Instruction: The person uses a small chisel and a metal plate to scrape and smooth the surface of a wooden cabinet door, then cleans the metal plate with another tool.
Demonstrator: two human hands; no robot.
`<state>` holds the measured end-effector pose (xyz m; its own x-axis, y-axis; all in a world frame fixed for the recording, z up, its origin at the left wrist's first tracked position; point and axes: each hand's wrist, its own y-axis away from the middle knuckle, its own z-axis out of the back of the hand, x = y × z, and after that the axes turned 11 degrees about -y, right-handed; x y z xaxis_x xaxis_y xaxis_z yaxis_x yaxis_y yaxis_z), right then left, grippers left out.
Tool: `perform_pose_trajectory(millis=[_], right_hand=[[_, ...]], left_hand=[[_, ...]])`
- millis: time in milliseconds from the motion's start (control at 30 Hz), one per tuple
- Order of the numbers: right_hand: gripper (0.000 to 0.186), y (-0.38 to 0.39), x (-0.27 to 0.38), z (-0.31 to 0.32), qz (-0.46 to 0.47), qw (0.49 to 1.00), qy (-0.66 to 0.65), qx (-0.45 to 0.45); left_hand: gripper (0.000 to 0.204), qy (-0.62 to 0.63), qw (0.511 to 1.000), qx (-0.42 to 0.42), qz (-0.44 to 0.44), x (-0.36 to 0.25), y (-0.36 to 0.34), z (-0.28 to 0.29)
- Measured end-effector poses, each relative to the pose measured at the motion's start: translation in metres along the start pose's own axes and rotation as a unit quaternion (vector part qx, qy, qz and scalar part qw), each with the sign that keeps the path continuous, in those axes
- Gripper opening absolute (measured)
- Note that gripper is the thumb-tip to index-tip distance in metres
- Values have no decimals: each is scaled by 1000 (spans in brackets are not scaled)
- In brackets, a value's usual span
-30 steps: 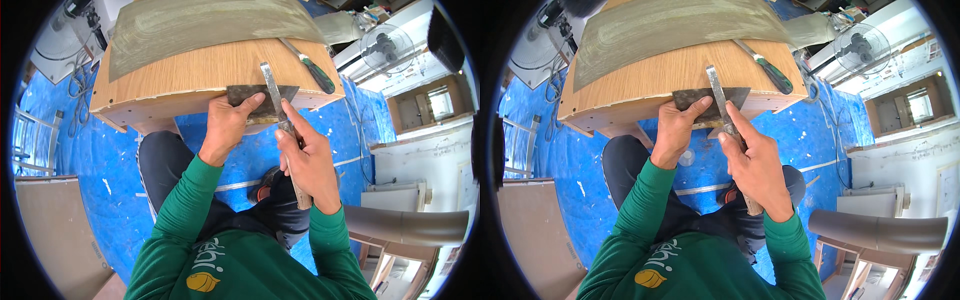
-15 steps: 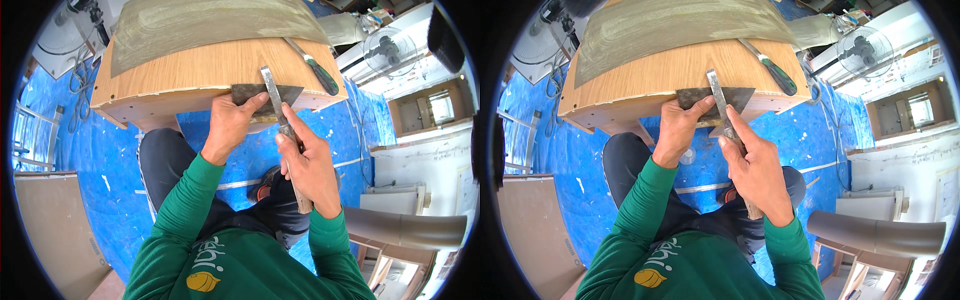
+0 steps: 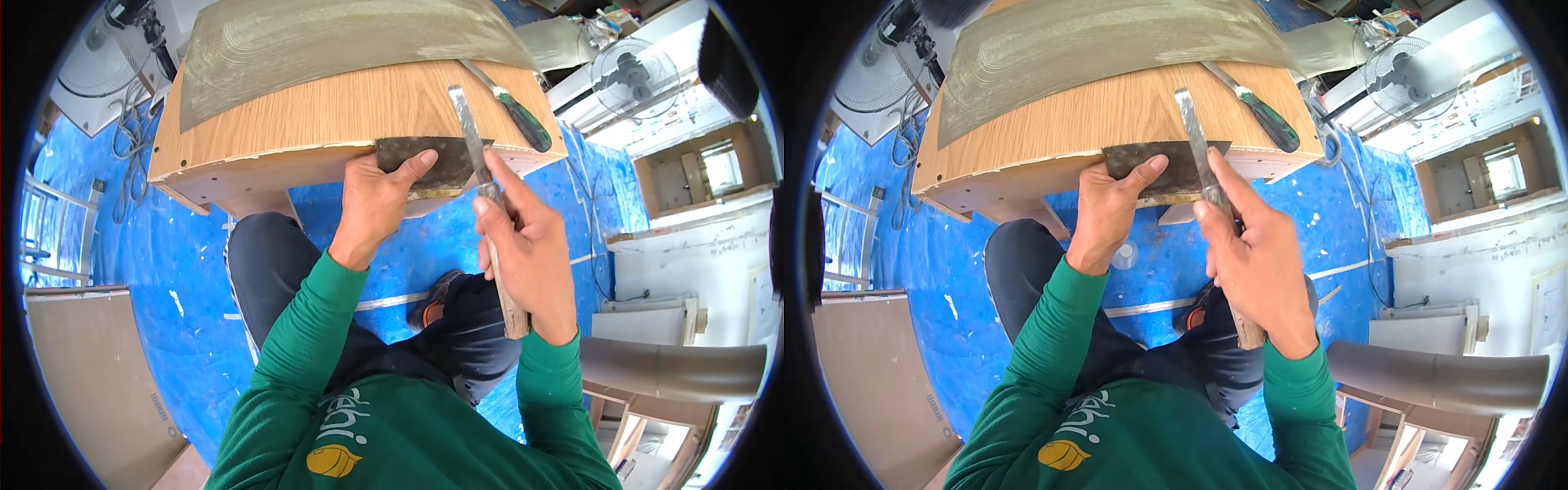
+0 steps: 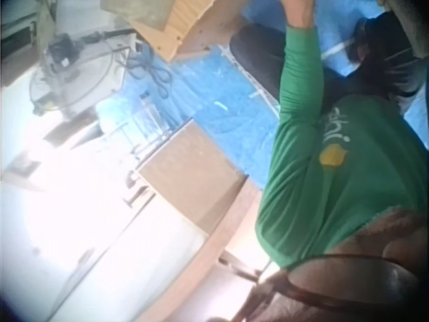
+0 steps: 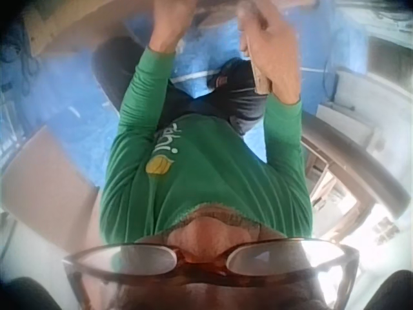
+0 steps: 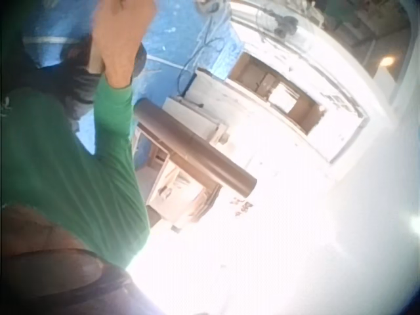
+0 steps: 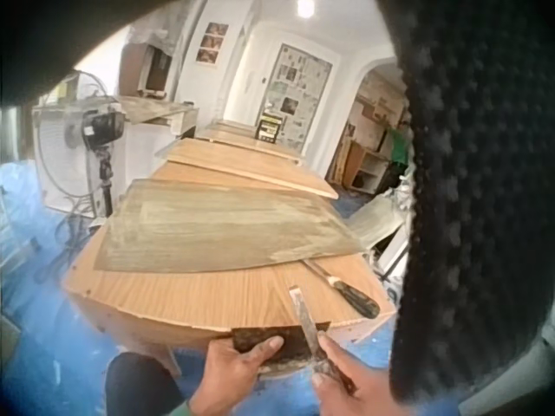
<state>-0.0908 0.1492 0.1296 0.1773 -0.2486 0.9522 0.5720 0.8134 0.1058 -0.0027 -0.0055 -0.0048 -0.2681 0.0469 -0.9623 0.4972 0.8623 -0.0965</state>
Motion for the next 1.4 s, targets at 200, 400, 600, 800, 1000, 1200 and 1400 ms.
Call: perform_pose_trajectory(millis=[200,400,600,800,1000,1200,1400], right_hand=[[59,10,-11,-6,-21,999,4,23],[59,10,-13,-10,-28,999,10,32],[59,10,-11,-12,-36,999,16,35],[59,9,-14,-13,-28,999,14,37],[57,7,-28,-13,58,995,72,34],[57,10,-24,-19,59,993,105,13],[56,-28,-15,-35,195,952,237,-7]], left_hand=[[24,3,1000,17,24,-2,1,1],[22,22,999,24,23,-4,1,1],[21,13,1000,17,19,-6,2,0],[21,-2,999,22,29,-4,0,3],[20,23,1000,6,3,-3,-1,0],[22,7,1000,2,-3,-1,0,0],[20,-39,999,11,23,-6,2,1]])
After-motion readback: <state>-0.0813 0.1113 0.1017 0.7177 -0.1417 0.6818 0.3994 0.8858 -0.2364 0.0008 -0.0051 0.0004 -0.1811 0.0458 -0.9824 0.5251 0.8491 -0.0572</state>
